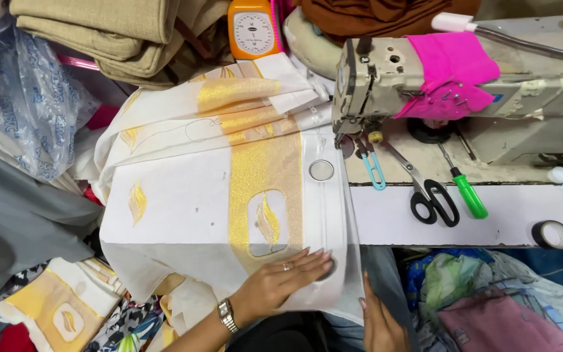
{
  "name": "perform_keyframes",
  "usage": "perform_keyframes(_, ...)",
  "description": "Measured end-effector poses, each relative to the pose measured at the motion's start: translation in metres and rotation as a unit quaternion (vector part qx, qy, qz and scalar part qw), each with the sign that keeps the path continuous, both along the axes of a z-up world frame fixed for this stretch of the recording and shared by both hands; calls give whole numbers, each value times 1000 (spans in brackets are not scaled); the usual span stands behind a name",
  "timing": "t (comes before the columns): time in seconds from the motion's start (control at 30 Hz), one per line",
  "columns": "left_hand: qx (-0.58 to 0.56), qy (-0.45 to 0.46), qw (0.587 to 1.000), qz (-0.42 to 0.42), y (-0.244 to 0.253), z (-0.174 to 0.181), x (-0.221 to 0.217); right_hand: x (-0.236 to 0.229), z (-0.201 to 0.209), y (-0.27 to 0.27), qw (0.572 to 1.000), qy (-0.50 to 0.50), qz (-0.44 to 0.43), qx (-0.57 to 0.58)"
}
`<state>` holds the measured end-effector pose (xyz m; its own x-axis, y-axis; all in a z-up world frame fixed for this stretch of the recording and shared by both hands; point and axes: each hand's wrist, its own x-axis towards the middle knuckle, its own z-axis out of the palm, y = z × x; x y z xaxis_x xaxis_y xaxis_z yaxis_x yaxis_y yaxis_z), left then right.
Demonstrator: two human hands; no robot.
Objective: Attaching grommet tape to curtain fabric using an industrial sewing machine.
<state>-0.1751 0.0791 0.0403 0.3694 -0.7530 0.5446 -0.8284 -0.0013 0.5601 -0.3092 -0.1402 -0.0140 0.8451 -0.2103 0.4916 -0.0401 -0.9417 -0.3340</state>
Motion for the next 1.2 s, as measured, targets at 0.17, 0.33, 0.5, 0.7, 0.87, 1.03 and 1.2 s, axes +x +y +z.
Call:
perform_keyframes(0.17,-30,-34,997,67,-21,-30,-22,-15,-12,8,994,4,-17,-105)
perform_keyframes(0.33,7,-127,987,97,-29,-33,-28,-26,-63,1,997,19,-34,-63)
perform_keyframes(0.5,3,-142,985,98,-28,-20,-31,-26,-88,-6,992,-56,2,-109)
perform_keyframes(0.7,38,-199,975,95,-32,-29,-24,-7,-29,1,979,-145,47,-137)
perform_keyframes(0.87,103,-175,977,66,-27,-29,-17,-37,-101,-7,997,-19,-12,-75)
perform_keyframes(1.03,154,-106,982,-5,-22,2,-1,-34,-103,-12,994,-30,8,-109)
perform_keyframes(1.2,41,-90,995,9,-33,11,29,-35,-158,-25,989,-101,15,-111)
